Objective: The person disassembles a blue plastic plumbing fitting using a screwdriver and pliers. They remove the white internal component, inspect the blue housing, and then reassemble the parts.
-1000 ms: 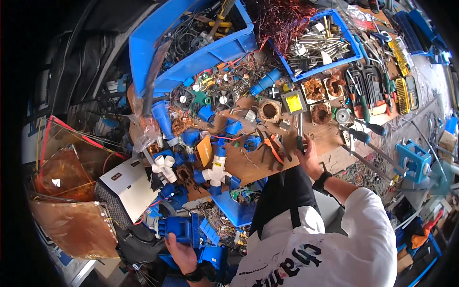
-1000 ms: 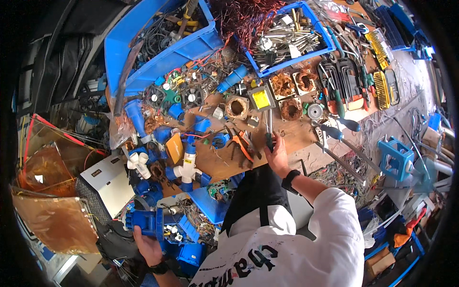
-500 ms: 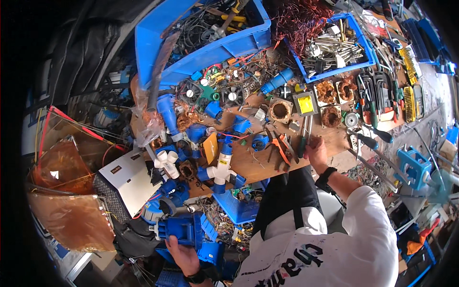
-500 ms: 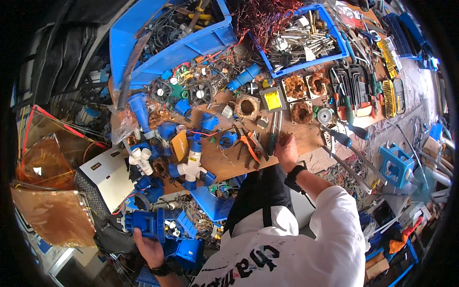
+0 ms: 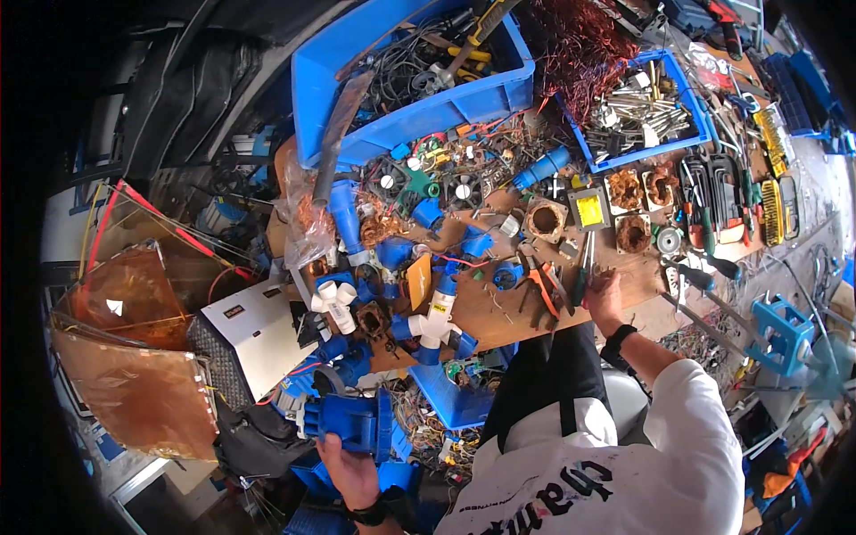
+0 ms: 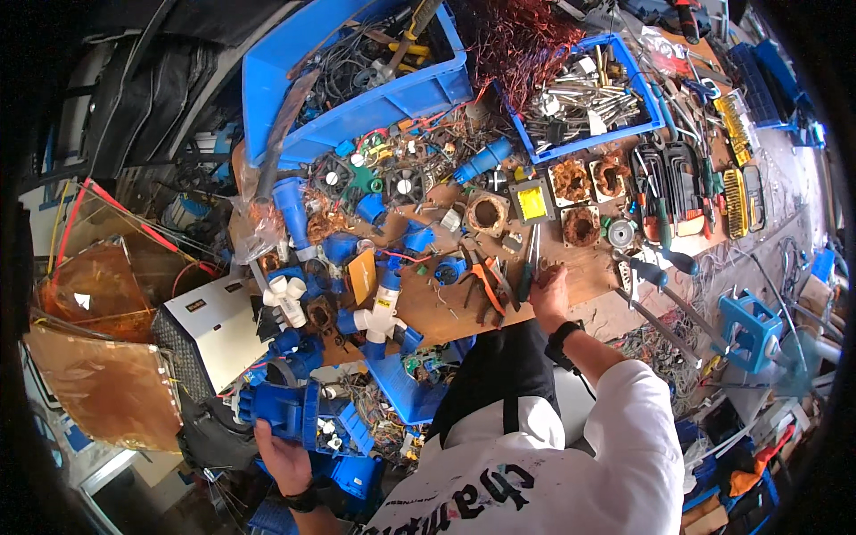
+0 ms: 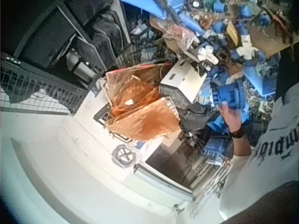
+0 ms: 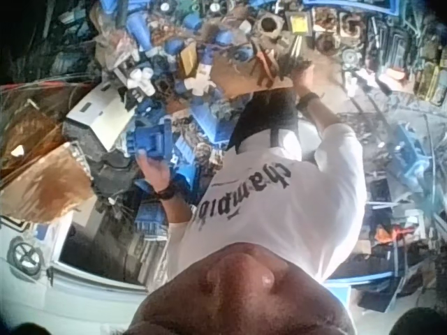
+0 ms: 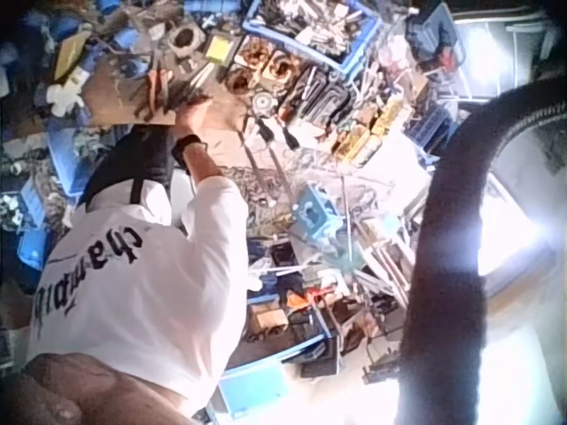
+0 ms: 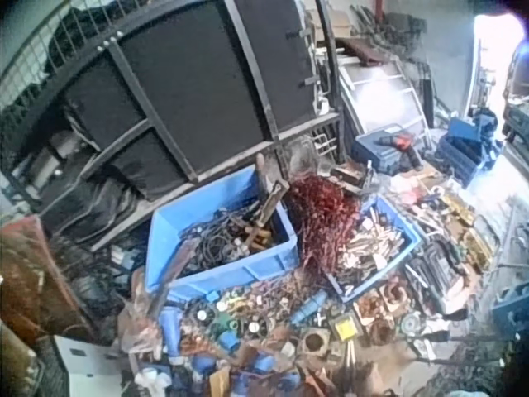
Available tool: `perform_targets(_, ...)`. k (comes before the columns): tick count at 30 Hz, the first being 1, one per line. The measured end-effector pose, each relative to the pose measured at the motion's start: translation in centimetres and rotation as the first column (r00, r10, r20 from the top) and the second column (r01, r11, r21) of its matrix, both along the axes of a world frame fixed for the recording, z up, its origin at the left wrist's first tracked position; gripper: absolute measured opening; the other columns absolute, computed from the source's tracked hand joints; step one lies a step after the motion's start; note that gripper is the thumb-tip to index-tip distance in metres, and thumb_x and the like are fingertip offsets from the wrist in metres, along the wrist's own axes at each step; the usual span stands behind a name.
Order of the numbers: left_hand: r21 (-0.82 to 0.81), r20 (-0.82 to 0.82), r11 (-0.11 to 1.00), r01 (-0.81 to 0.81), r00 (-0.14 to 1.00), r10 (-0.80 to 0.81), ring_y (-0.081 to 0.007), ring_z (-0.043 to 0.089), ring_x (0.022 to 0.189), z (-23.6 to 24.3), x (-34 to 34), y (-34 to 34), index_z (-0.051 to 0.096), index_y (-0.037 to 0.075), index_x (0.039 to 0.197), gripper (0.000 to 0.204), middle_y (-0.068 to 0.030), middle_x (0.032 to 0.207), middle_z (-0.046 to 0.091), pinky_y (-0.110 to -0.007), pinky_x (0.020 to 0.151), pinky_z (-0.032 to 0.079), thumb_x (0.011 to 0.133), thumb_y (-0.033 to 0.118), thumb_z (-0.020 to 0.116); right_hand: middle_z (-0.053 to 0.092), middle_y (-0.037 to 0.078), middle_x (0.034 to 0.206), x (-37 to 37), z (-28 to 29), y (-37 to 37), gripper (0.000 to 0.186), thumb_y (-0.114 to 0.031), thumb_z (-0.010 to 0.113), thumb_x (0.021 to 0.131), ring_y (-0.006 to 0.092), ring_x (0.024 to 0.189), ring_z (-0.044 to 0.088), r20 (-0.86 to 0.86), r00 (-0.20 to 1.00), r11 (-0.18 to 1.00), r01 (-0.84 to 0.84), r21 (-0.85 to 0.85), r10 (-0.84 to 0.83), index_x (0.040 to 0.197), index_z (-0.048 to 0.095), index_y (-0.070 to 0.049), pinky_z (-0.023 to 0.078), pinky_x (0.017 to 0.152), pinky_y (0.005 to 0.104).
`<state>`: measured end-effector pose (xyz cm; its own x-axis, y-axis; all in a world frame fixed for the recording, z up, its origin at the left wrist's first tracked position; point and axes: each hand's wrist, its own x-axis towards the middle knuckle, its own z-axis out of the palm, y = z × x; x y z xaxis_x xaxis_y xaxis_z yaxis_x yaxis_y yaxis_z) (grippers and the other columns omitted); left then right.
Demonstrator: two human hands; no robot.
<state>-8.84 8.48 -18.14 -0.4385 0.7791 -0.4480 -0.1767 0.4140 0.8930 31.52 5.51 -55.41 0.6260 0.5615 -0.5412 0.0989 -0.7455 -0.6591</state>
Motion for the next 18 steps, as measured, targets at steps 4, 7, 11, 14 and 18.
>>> perform_targets(4,0.015,-0.092,0.997,0.082,0.993,-0.080,-0.0269,0.059,0.113,0.4,0.3,-0.6,0.051,0.006,0.132,0.049,-0.0086,0.124,0.061,-0.044,0.097,0.049,0.095,0.037,0.060,0.064,0.011,0.088,0.3,0.4,-0.2,0.041,-0.004,0.066,0.081,0.0256,0.073,0.064,-0.249,0.963,0.995,0.102,-0.007,-0.100,0.115,0.043,-0.004,0.052,0.057,0.0424)
perform_targets(7,0.022,0.084,0.999,0.045,0.995,-0.046,-0.0270,0.058,0.115,1.3,0.6,-0.1,0.049,0.006,0.134,0.052,-0.0093,0.125,0.060,-0.045,0.100,0.047,0.095,0.038,0.060,0.056,0.008,0.078,0.7,1.2,-1.7,0.021,0.003,0.057,0.086,0.0175,0.057,0.059,-0.418,0.900,0.959,0.219,0.182,-0.126,0.105,0.049,-0.003,0.050,0.047,0.0311)
perform_targets(11,0.099,0.209,0.988,0.117,0.969,-0.136,-0.0267,0.057,0.117,2.3,1.6,1.0,0.047,0.004,0.136,0.060,-0.0102,0.130,0.057,-0.045,0.101,0.046,0.092,0.041,0.063,0.056,0.006,0.074,1.1,6.7,-3.6,0.017,-0.008,0.052,0.088,0.0185,0.054,0.059,-0.351,0.935,0.975,0.022,0.221,0.058,0.101,0.050,0.001,0.048,0.052,0.0275)
perform_targets(14,0.193,0.264,0.967,0.168,0.940,-0.216,-0.0268,0.057,0.117,3.4,2.9,1.7,0.043,0.003,0.138,0.061,-0.0117,0.129,0.057,-0.045,0.100,0.047,0.091,0.035,0.065,0.060,0.010,0.077,-1.9,18.7,-0.9,0.019,-0.014,0.050,0.085,0.0207,0.056,0.060,-0.604,0.790,0.950,0.101,0.295,0.103,0.100,0.050,-0.003,0.049,0.063,0.0312)
perform_targets(18,0.389,0.286,0.892,0.229,0.891,-0.353,-0.0266,0.056,0.118,5.5,4.8,2.5,0.040,0.003,0.137,0.059,-0.0108,0.129,0.056,-0.045,0.100,0.047,0.090,0.025,0.067,0.061,0.011,0.081,-5.6,31.0,1.8,0.022,-0.019,0.048,0.091,0.0242,0.067,0.068,-0.751,0.626,0.954,0.039,0.298,0.209,0.108,0.047,-0.004,0.049,0.049,0.0259)
